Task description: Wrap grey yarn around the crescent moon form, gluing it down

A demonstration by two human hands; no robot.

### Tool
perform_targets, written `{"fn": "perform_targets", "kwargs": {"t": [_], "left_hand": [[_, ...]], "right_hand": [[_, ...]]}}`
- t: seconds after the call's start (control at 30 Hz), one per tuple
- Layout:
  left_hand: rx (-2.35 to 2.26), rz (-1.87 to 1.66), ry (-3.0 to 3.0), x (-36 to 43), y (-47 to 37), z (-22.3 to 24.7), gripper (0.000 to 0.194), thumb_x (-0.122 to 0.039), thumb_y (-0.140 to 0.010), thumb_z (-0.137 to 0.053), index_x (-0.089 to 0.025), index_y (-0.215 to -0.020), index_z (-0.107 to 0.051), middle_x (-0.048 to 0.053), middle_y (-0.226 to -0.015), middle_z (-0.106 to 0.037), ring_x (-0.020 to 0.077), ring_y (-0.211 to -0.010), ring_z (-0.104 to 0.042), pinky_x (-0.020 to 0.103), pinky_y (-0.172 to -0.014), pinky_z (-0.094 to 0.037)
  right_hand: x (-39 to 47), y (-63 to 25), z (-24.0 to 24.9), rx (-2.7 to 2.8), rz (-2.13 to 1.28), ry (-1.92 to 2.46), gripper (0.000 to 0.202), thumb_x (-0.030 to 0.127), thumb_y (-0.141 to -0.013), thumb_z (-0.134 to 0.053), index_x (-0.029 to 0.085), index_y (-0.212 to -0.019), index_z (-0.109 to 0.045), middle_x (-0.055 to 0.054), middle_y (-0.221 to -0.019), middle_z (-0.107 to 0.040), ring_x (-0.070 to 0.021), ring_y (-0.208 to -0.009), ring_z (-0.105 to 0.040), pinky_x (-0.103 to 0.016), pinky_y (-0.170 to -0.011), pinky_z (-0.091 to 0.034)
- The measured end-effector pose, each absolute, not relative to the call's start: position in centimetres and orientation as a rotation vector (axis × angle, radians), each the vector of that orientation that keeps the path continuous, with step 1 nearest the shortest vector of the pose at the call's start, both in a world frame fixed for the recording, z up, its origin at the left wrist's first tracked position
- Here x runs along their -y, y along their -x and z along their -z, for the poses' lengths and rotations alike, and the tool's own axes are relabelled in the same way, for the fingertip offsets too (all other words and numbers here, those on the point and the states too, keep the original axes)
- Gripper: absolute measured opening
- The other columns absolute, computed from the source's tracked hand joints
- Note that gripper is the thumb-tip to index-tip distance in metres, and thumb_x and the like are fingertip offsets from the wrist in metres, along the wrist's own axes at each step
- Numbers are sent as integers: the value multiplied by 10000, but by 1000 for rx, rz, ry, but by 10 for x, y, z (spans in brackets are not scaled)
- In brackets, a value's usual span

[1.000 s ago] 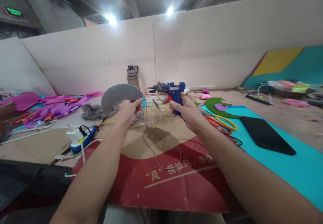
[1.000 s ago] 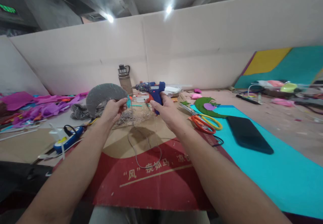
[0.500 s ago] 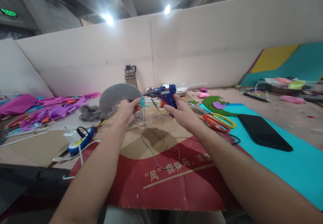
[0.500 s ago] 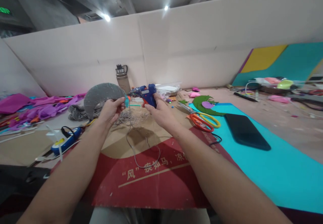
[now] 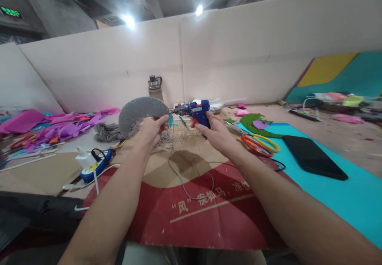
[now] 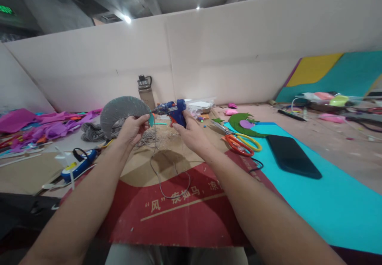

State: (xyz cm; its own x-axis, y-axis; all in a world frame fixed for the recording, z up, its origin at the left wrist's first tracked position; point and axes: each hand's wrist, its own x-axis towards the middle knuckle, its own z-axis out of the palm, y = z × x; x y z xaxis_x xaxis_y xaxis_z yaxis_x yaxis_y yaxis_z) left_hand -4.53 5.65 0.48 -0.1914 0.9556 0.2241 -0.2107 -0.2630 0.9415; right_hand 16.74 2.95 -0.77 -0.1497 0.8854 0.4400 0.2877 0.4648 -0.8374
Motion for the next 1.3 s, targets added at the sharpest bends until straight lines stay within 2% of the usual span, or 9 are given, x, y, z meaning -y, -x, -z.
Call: {"fn": "perform_targets", "kwargs": {"t": [0.23,0.53,0.9,1.3], "left_hand": [[-1018,-1608,-1123,-56,45,-6,198,-180,-613,-767,-138,-570,-579,-25,-510,-541,60,-436,-459,199,-438,-349],[-1001,-1599,-1144,-56,46,-5,191,-199,-617,-759,-130,-572,-586,-19,-513,-547,60,-437,-462,202,-437,-348],[-1001,-1602,-1128,-55,44,-7,197,-177,-622,-751,-135,-555,-570,-23,-502,-531,57,-429,-452,199,-433,-344],[-1008,-1589,-1134,-53,43,-8,202,-184,-597,-768,-129,-558,-577,-26,-508,-535,51,-427,-450,190,-424,-337]], "right_hand": [[-32,-167,10,1662,-729,970,423,357,-841,-590,256,-1249,-550,-94,-1151,-661,-263,-1009,-601,-450,-850,-505],[-33,-167,9,1669,-698,961,451,388,-845,-592,235,-1268,-552,-108,-1236,-638,-282,-1115,-579,-477,-977,-449],[-29,-167,5,1664,-731,998,448,369,-848,-573,236,-1273,-533,-110,-1172,-649,-277,-1038,-597,-441,-840,-511],[-27,-166,2,1646,-747,981,416,333,-845,-581,256,-1251,-534,-92,-1191,-649,-267,-1028,-595,-432,-810,-517]]}}
